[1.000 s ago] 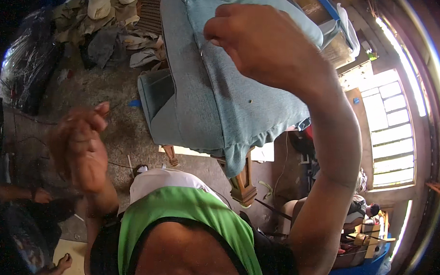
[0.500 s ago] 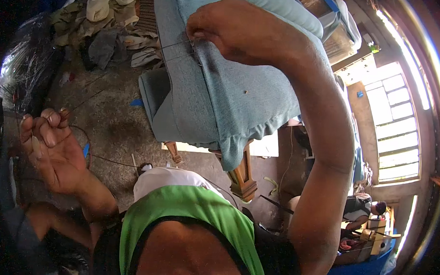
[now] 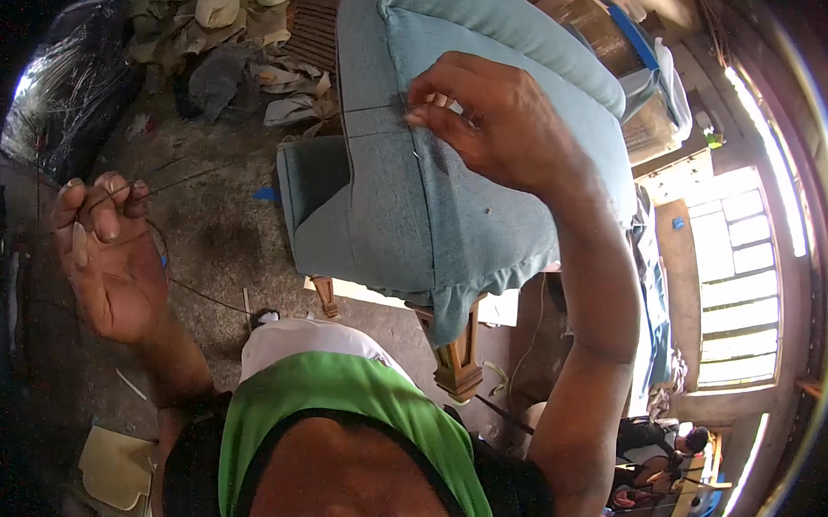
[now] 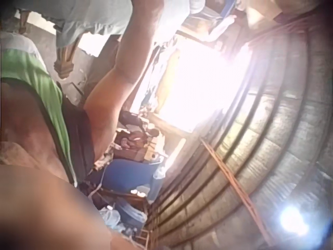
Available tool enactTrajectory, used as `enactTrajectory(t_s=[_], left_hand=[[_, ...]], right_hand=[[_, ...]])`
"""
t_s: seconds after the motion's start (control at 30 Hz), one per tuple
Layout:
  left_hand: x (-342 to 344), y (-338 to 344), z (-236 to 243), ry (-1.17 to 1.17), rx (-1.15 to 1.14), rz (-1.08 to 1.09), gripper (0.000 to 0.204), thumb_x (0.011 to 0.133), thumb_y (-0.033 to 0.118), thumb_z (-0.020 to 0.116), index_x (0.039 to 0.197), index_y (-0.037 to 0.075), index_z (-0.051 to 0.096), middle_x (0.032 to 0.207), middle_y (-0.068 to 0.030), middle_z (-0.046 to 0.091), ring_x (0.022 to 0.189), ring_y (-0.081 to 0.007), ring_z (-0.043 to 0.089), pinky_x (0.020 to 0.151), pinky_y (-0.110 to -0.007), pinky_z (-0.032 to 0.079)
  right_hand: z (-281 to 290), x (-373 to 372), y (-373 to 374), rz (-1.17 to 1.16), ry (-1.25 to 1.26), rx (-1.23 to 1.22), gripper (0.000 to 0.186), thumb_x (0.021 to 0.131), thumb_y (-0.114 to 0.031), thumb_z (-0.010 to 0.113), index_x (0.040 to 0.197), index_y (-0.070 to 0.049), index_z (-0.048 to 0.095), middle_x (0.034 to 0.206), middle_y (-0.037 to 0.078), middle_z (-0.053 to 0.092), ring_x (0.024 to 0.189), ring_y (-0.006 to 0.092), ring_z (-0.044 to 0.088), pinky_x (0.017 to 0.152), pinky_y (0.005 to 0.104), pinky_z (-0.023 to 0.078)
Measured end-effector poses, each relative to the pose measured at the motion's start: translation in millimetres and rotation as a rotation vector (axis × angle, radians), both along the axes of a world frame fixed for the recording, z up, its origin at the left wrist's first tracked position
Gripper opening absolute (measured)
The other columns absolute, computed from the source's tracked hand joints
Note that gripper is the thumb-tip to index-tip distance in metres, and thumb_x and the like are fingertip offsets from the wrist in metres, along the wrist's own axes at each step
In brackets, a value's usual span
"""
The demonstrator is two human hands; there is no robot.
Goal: Hand sewing fabric onto a furniture piece using a needle and thread.
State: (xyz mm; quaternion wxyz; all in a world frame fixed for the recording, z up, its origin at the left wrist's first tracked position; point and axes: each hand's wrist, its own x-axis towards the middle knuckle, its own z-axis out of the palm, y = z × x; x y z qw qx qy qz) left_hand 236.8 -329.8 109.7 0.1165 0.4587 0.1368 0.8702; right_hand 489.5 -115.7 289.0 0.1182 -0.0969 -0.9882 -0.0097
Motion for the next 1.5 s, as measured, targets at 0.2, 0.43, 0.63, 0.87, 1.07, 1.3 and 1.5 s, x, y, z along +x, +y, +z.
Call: enactTrajectory(t_s=[0.2,0.43,0.63,0.87,1.07,1.3,1.5], left_hand=[[-8,0,-4,0.04,0.022,-0.036,0.053,0.1,0.018,0.036,0.145,-0.01,0.033,0.11,-0.0206,0.057,0.122,-0.0353,0.051,0.101,-0.048,0.048],[-25,8,-12,0.114,0.082,-0.157,0.054,0.101,0.022,0.038,0.146,-0.008,0.033,0.121,-0.0213,0.058,0.128,-0.0366,0.05,0.106,-0.051,0.042],[-24,-10,-13,0.045,0.026,-0.146,0.058,0.102,0.029,0.04,0.147,-0.006,0.033,0.123,-0.022,0.059,0.131,-0.0364,0.049,0.104,-0.049,0.041],[-18,-9,-18,-0.024,-0.029,-0.18,0.062,0.1,0.032,0.046,0.147,-0.005,0.033,0.13,-0.0216,0.059,0.132,-0.0338,0.05,0.105,-0.046,0.042],[-19,-8,-17,-0.077,0.003,-0.197,0.061,0.1,0.033,0.043,0.148,-0.004,0.036,0.132,-0.0186,0.058,0.131,-0.0317,0.049,0.104,-0.045,0.041],[-28,-5,-22,-0.114,-0.009,-0.248,0.06,0.101,0.034,0.042,0.148,-0.003,0.036,0.134,-0.0192,0.057,0.132,-0.0321,0.048,0.104,-0.045,0.039],[-38,11,-27,-0.113,-0.034,-0.302,0.06,0.102,0.034,0.042,0.148,-0.004,0.035,0.134,-0.0199,0.057,0.134,-0.033,0.047,0.105,-0.045,0.04]], right_hand=[[-19,1,-9,0.0,0.16,0.17,0.013,0.087,-0.01,0.073,0.094,-0.005,0.062,0.086,0.008,0.063,0.07,0.0267,0.067,0.062,0.0383,0.052],[7,-22,-5,-0.042,-0.081,0.235,0.011,0.09,-0.015,0.067,0.092,-0.005,0.063,0.086,0.012,0.064,0.087,0.0334,0.066,0.078,0.0464,0.05],[30,-47,0,-0.143,-0.475,0.048,0.021,0.092,-0.023,0.071,0.095,-0.002,0.07,0.087,0.014,0.069,0.083,0.0266,0.068,0.075,0.0368,0.052],[2,27,-13,-0.008,-0.008,-0.317,0.028,0.074,-0.007,0.083,0.099,-0.002,0.073,0.102,0.011,0.069,0.092,0.0209,0.066,0.077,0.0332,0.052],[-11,8,-27,0.143,0.033,0.088,0.012,0.082,-0.011,0.079,0.09,-0.006,0.071,0.093,0.011,0.067,0.088,0.0239,0.066,0.069,0.0333,0.053],[-15,15,-19,0.094,0.136,-0.187,0.02,0.084,-0.014,0.078,0.094,-0.001,0.066,0.094,0.012,0.065,0.088,0.025,0.065,0.078,0.0347,0.051],[-18,22,-30,-0.035,0.104,-0.116,0.032,0.074,-0.013,0.086,0.101,-0.003,0.073,0.099,0.01,0.066,0.09,0.0232,0.066,0.073,0.0343,0.054]])
